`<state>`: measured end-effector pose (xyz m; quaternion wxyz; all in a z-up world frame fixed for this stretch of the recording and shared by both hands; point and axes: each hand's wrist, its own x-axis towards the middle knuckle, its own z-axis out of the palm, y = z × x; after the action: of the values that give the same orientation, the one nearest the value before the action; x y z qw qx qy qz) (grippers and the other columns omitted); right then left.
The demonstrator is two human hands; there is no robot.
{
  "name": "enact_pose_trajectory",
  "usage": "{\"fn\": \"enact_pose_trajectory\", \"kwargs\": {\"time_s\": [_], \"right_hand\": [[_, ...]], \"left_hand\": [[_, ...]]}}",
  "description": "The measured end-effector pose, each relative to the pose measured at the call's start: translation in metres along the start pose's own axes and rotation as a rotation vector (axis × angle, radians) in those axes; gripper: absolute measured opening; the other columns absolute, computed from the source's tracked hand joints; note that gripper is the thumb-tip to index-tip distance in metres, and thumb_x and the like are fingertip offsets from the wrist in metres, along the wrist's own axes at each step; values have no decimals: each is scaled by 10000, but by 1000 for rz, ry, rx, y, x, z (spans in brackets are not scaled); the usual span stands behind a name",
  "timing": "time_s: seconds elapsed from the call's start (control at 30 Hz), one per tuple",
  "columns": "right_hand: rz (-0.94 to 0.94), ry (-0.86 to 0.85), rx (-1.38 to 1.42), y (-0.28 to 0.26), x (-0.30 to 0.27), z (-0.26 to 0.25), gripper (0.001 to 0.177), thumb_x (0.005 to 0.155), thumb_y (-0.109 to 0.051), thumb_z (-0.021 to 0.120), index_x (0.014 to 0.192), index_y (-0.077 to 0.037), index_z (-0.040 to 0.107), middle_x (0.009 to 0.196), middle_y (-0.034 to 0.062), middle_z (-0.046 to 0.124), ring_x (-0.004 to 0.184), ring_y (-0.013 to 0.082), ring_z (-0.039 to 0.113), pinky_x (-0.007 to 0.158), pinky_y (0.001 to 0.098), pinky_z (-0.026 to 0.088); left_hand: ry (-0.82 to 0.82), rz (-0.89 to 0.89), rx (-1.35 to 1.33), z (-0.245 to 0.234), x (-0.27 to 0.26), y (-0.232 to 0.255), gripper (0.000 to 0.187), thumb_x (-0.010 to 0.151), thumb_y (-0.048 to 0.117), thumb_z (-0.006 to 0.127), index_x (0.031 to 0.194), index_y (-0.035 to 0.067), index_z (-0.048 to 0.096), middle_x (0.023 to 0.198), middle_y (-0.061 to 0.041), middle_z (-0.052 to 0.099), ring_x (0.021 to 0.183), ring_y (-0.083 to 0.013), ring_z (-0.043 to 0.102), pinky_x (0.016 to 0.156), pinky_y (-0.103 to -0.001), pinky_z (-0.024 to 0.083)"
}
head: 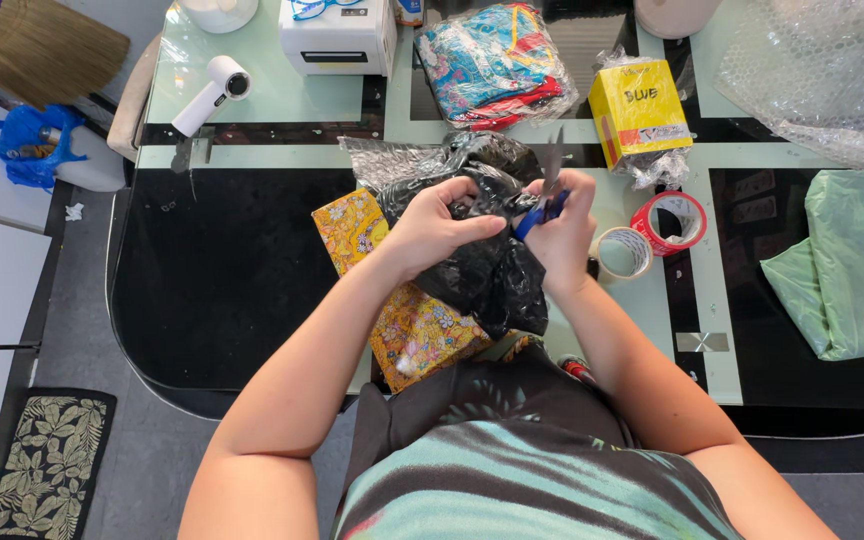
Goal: The person opens a yellow patterned box, then cuts a sheet of black bubble wrap with scissors. They place the box on the bubble wrap, fold the wrap around it, trim the excess, and begin securing the package with tape.
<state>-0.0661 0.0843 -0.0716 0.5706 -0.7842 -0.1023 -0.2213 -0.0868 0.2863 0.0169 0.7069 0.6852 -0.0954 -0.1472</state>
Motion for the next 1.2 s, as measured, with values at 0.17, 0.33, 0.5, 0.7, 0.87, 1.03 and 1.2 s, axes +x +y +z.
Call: {"fn": "enact_pose_trajectory", "kwargs": {"time_s": [0.17, 0.33, 0.5, 0.7, 0.87, 1.03, 1.2], "right_hand": [[326, -355, 461, -27, 27, -55, 537, 851, 62, 663, 1365, -48, 550, 1060, 11, 711, 915, 128, 764, 863, 299, 631], [295, -714, 143, -56, 14, -119, 709, 847, 9, 701, 1529, -85, 528, 782, 9, 648, 700, 53, 616, 676, 233, 517], [670, -1061, 118, -56, -9, -127, 674, 857, -122, 699, 1510, -133, 531, 701, -48, 520, 630, 57, 508, 583, 237, 450], [702, -1063, 141, -40, -9, -125, 652, 881, -152, 670, 1517, -118, 532, 673, -52, 475, 611, 61, 464, 551, 244, 403], [631, -1078, 90, -37, -4, -106, 600, 888, -156, 685, 1471, -76, 571, 680, -67, 496, 617, 44, 467, 549, 238, 390], [721, -1033, 95, -40, -2, -91, 582, 894, -154, 688, 1462, -93, 575, 652, -52, 495, 565, 53, 463, 506, 245, 392], [676, -1031, 154, -39, 3, -104, 487, 868, -104, 706, 1353, -71, 665, 632, -7, 585, 508, 79, 559, 474, 247, 459]], "left_hand": [[-51, -68, 27, -25, -3, -4, 322, 839, 124, 800, 1106, 20, 653, 1021, 1, 733, 909, -50, 666, 805, -259, 580], [-25, 104, 244, -42, 1, -15, 323, 815, 113, 835, 1061, -1, 660, 1014, 1, 732, 931, -30, 616, 837, -238, 556], [-86, 174, 347, -41, 0, -13, 350, 825, 186, 872, 1037, 16, 653, 943, 15, 645, 897, -25, 530, 799, -225, 502], [-174, -2, 302, -40, 1, -9, 380, 792, 262, 867, 895, 44, 574, 859, 41, 626, 826, -15, 514, 707, -247, 484], [-219, 68, 301, -30, 1, -16, 409, 818, 242, 889, 871, 39, 538, 845, 40, 572, 860, -21, 494, 747, -244, 472], [-239, 40, 236, -23, -2, -18, 385, 796, 220, 892, 909, 42, 570, 875, 50, 582, 885, -22, 506, 780, -243, 481], [-220, 133, 275, -32, -4, -8, 537, 701, 167, 903, 1141, 48, 619, 1007, 56, 640, 912, -46, 563, 837, -255, 522]]}}
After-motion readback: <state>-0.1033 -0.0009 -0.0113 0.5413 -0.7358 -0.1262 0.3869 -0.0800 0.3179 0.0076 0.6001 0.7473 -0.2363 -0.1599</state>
